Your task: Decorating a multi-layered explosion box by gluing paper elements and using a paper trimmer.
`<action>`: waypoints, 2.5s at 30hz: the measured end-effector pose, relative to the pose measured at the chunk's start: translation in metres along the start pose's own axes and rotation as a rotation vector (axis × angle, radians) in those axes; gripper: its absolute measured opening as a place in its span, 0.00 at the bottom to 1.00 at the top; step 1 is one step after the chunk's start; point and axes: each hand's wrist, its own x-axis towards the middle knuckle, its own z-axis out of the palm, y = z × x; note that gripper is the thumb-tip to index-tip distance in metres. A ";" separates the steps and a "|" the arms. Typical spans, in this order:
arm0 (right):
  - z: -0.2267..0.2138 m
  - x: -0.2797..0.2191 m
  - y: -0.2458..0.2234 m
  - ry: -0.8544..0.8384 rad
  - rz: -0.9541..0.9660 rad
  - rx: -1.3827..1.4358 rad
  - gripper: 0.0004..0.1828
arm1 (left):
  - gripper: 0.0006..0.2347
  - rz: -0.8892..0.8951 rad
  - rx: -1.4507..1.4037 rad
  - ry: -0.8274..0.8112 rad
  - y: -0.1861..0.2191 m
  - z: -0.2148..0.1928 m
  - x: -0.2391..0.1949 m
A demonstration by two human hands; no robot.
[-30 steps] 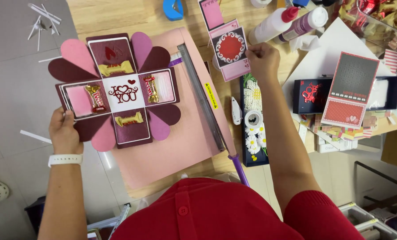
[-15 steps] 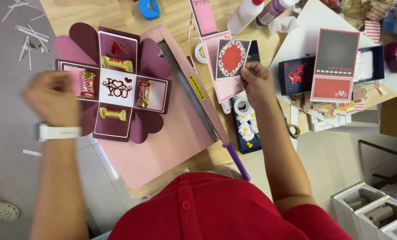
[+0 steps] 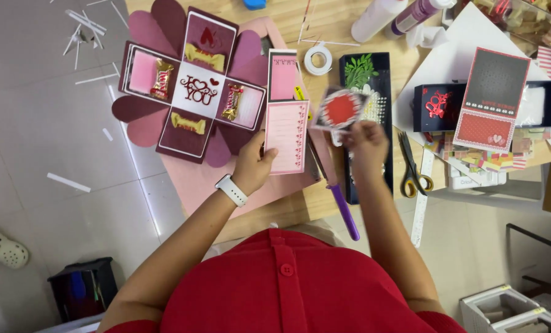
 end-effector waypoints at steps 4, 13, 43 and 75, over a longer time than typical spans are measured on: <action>-0.056 0.051 -0.001 0.162 -0.090 -0.047 0.05 | 0.10 0.037 0.330 -0.181 -0.038 -0.027 -0.028; -0.040 -0.005 -0.012 -0.005 -0.354 -0.663 0.08 | 0.14 -0.099 0.865 -0.396 -0.035 -0.062 -0.056; 0.027 -0.120 0.007 -0.649 -0.884 -1.391 0.26 | 0.17 -0.608 -0.540 0.731 -0.033 -0.155 0.021; -0.041 -0.144 -0.019 -0.379 -0.571 -1.297 0.34 | 0.17 -0.478 -0.024 0.817 -0.077 -0.214 0.131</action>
